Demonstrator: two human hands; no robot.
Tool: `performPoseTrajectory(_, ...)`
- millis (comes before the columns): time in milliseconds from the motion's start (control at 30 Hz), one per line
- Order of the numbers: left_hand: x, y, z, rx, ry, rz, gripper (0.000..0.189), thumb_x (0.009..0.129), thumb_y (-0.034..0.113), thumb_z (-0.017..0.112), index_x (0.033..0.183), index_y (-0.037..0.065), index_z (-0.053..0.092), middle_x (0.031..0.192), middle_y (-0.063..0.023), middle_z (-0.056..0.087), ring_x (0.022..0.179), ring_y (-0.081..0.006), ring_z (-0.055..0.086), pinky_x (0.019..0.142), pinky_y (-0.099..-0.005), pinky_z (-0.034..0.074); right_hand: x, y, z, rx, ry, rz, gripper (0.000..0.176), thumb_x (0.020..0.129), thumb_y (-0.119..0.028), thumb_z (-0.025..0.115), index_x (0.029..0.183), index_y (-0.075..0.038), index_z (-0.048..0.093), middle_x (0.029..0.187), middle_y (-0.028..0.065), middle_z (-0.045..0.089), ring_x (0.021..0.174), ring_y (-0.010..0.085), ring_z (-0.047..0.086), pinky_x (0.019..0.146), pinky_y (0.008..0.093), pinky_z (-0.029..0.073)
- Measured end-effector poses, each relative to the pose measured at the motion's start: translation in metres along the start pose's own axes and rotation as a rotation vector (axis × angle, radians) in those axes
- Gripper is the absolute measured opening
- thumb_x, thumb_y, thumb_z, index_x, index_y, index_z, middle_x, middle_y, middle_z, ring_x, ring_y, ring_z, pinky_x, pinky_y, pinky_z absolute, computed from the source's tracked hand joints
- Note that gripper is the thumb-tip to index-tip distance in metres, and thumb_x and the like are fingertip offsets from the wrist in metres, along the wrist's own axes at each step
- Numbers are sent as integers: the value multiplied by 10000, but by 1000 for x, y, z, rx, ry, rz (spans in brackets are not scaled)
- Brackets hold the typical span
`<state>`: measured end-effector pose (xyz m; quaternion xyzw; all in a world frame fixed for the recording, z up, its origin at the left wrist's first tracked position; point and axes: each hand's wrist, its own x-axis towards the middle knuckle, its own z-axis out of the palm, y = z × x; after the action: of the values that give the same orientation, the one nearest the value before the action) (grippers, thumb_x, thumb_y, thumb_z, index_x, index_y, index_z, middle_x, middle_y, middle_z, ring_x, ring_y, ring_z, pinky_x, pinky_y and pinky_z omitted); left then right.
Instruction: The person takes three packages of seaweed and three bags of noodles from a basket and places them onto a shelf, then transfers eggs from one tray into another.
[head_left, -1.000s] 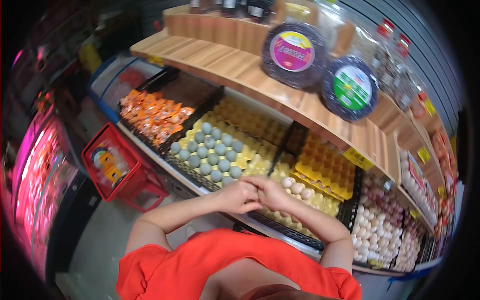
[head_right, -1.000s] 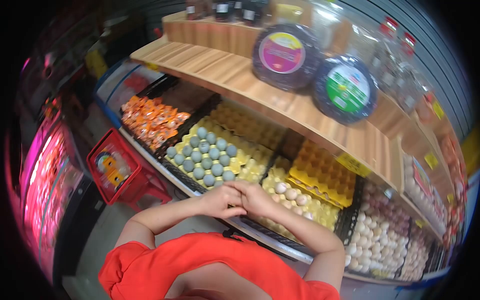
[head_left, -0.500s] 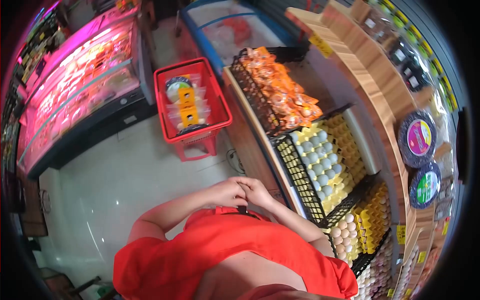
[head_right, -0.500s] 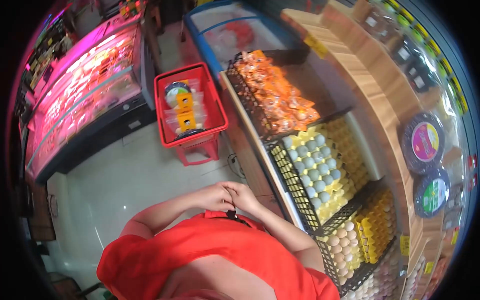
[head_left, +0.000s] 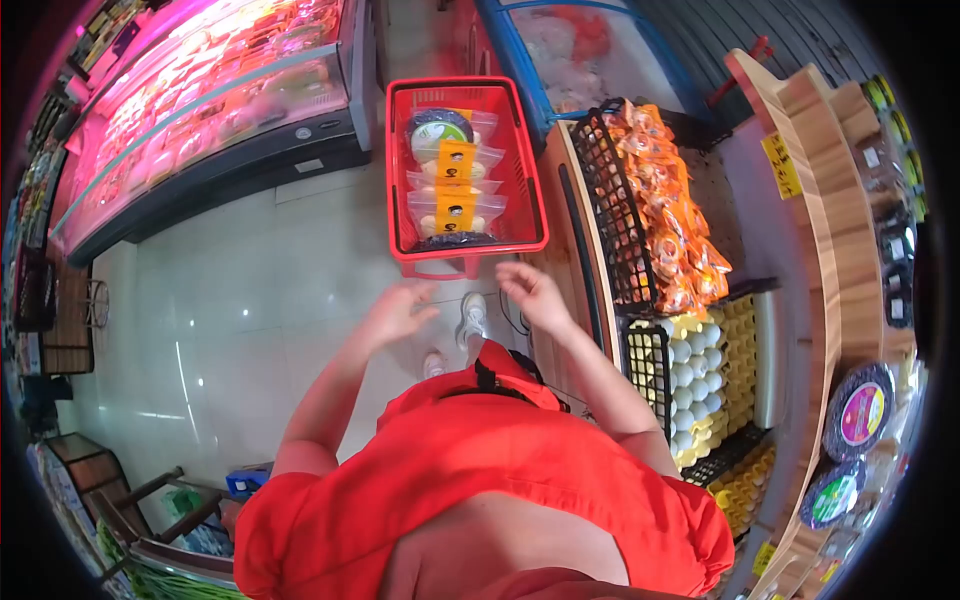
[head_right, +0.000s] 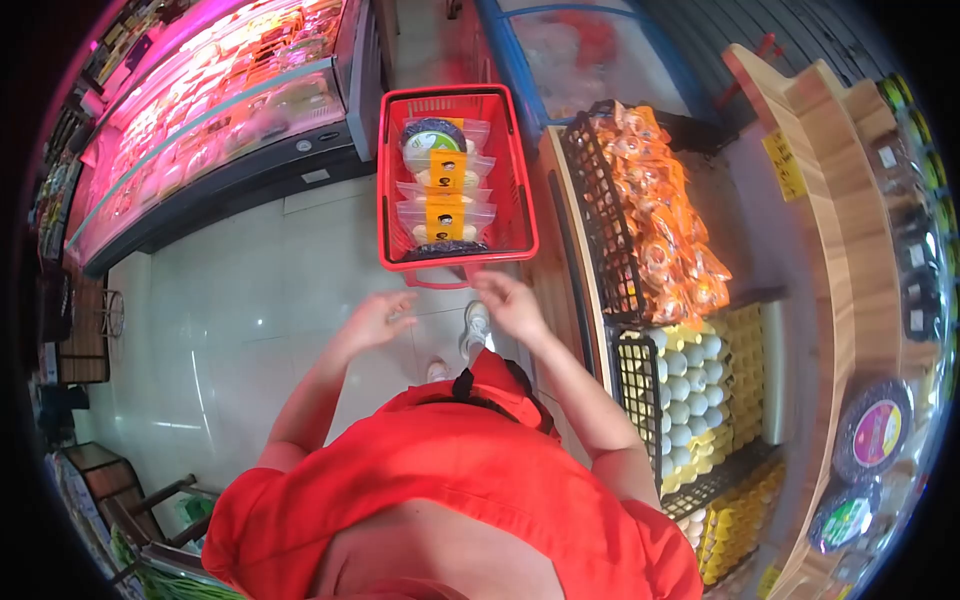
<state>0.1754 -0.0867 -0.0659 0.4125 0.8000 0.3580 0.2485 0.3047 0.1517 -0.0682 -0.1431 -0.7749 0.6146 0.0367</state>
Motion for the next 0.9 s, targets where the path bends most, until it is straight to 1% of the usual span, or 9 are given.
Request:
performPoseTrajectory(33,8,-3,-6,3,2,-18,411,781,195,673,1157,69,567,915,-148,633,830,-284,617,749,-370,493,14,7,-9,-10,22,77,298,860,-45,556,1158,-32,563,1018,84,654,945,143,607,835,267,471)
performPoseTrajectory(167,54,-11,-34,32,118,-81,438,744,202,687,1125,19,570,955,-167,633,909,-318,605,797,-398,481,70,17,-37,52,92,53,281,855,-57,563,1134,-26,577,1015,80,655,956,148,609,836,275,476)
performPoseTrajectory(233,78,-6,-43,101,53,-170,407,766,167,681,1119,0,566,958,-165,615,900,-285,602,790,-368,489,93,25,-48,33,50,81,275,850,-69,572,1121,-23,583,1007,98,655,975,149,608,836,272,475)
performPoseTrajectory(400,125,-49,-16,338,23,-200,403,725,154,698,1086,18,583,1007,-169,605,941,-320,584,826,-382,475,137,44,-52,-342,-114,149,341,781,-150,637,1107,-61,595,1071,147,624,1015,314,586,892,377,459)
performPoseTrajectory(500,137,-70,4,359,-96,-247,419,695,144,716,1077,29,587,1035,-173,597,987,-326,569,856,-392,463,151,75,-39,-534,-261,78,346,777,-90,650,1110,-18,587,1041,146,631,943,231,631,834,314,493)
performPoseTrajectory(567,141,-75,8,322,-145,-271,428,683,139,725,1074,33,588,1038,-172,596,1012,-322,562,871,-396,457,157,86,-32,-617,-309,89,387,746,-134,663,1114,-42,591,1068,171,614,996,300,597,884,368,468)
performPoseTrajectory(633,146,-76,6,298,-235,-264,445,672,188,719,1079,63,589,1084,-139,578,1037,-307,552,888,-388,449,162,91,-26,-659,-354,98,397,739,-158,674,1114,-53,595,1071,164,613,1012,309,585,898,379,456)
performPoseTrajectory(800,154,-98,6,247,-226,-164,339,704,199,687,1004,55,622,960,-166,636,917,-323,603,810,-404,480,165,92,-17,-632,-456,118,378,751,-188,687,1112,-106,613,1060,136,625,996,301,595,884,385,463)
performPoseTrajectory(900,158,-96,6,247,-296,-157,330,711,212,681,1004,68,628,966,-157,636,928,-312,603,817,-404,479,165,91,-13,-634,-453,121,366,753,-189,686,1104,-113,620,1045,135,631,982,301,601,877,386,467)
